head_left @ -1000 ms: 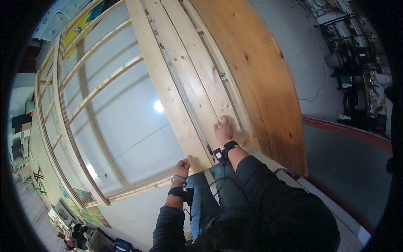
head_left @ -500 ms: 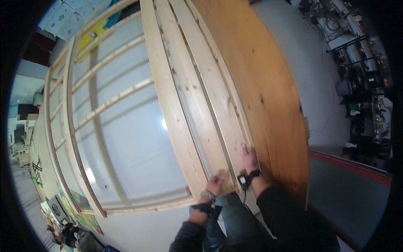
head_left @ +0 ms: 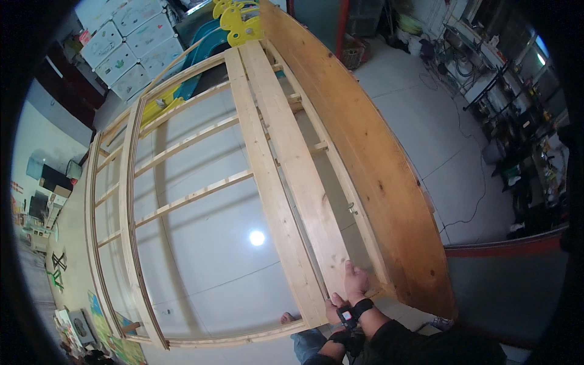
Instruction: The person assembles a wooden bed frame by hand, positioning slats and using a screwdriver to fasten screws. They repeatedly adjust and align the wooden pieces, occasionally walking around the frame to access different sections.
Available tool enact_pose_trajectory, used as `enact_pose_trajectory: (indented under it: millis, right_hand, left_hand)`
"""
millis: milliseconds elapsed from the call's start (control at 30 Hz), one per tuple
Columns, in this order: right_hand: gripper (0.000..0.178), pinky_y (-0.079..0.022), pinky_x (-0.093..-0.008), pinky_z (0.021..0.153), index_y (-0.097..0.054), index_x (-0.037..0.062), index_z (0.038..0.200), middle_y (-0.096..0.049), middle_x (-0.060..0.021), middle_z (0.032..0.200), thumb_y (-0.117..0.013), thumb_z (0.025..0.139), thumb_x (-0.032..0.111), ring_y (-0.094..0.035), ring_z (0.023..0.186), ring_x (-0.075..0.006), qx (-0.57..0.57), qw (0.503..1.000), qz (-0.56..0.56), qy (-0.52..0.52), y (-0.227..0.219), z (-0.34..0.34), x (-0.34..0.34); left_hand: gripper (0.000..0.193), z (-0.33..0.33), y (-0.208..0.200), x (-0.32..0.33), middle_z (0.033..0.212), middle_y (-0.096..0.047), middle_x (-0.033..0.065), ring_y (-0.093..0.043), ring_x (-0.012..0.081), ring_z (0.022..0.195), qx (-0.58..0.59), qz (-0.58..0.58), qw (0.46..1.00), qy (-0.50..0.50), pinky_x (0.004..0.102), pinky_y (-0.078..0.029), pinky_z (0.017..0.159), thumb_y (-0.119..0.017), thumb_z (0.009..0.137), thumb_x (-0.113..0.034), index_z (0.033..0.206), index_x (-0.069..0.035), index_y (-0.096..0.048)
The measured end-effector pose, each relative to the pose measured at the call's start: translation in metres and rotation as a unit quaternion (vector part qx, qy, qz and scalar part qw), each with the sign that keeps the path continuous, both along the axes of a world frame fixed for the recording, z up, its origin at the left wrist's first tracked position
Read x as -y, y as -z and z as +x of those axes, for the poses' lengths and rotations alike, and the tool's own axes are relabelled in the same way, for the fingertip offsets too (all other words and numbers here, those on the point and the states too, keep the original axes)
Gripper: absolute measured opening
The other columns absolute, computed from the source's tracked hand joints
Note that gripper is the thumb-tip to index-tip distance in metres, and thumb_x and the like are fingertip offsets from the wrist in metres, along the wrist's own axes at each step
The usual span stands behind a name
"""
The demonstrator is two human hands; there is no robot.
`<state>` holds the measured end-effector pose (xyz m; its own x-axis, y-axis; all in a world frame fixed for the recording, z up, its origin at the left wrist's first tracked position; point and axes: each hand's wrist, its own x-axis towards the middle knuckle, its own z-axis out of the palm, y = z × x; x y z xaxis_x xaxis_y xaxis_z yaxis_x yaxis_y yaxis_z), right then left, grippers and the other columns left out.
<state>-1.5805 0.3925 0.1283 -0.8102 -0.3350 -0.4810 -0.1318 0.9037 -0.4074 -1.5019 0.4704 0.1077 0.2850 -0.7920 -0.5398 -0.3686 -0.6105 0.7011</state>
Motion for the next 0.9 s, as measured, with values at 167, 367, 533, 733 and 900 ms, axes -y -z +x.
enact_pose_trajectory:
  millis: [167,367,533,733,900]
  right_hand:
    - [0.055,-0.043,-0.0444,0.063,-0.062,0.0030,0.073,-0.060,-0.0203,0.072,-0.046,0.085,0.055,-0.059,0.070,-0.0379,0.032,0.998,-0.061,-0.011,0.004,0.042,0.006]
    - [0.059,-0.045,-0.0431,0.065,-0.064,0.0024,0.080,-0.062,-0.0211,0.078,-0.041,0.086,0.057,-0.060,0.074,-0.0385,0.057,0.996,-0.060,-0.039,0.004,0.069,0.029]
    - [0.062,-0.045,-0.0430,0.072,-0.066,0.0029,0.091,-0.063,-0.0218,0.085,-0.039,0.086,0.058,-0.060,0.085,-0.0387,0.074,0.995,-0.055,-0.039,0.012,0.081,0.023]
    - [0.063,-0.045,-0.0439,0.077,-0.066,0.0028,0.094,-0.063,-0.0221,0.090,-0.037,0.086,0.059,-0.059,0.089,-0.0397,0.068,0.997,-0.010,-0.043,0.044,0.083,0.010]
    - [0.068,-0.044,-0.0447,0.078,-0.063,-0.0028,0.087,-0.062,-0.0246,0.088,-0.036,0.087,0.059,-0.058,0.088,-0.0407,0.082,0.994,-0.052,-0.054,0.082,0.076,0.012]
  left_hand:
    - [0.053,0.041,-0.026,0.020,0.057,-0.051,0.0200,-0.048,0.0338,0.052,0.039,0.028,0.999,0.002,0.0438,-0.040,0.053,-0.041,0.090,-0.048,0.070,0.000,-0.046]
    - [0.058,0.069,-0.026,0.041,0.064,-0.055,0.0237,-0.054,0.0414,0.062,0.041,0.017,0.999,-0.021,0.0467,-0.042,0.058,-0.041,0.087,-0.056,0.072,0.000,-0.048]
    - [0.056,0.079,-0.016,0.033,0.063,-0.055,0.0228,-0.054,0.0404,0.061,0.046,0.061,0.996,-0.047,0.0459,-0.042,0.059,-0.044,0.087,-0.054,0.072,0.000,-0.052]
    - [0.052,0.085,0.007,0.022,0.064,-0.058,0.0211,-0.056,0.0380,0.062,0.028,0.092,0.993,-0.061,0.0447,-0.044,0.060,-0.045,0.087,-0.049,0.072,-0.001,-0.056]
    - [0.050,0.085,0.030,0.025,0.067,-0.059,0.0215,-0.057,0.0372,0.064,0.000,0.063,0.995,-0.081,0.0439,-0.044,0.061,-0.046,0.088,-0.048,0.076,-0.001,-0.059]
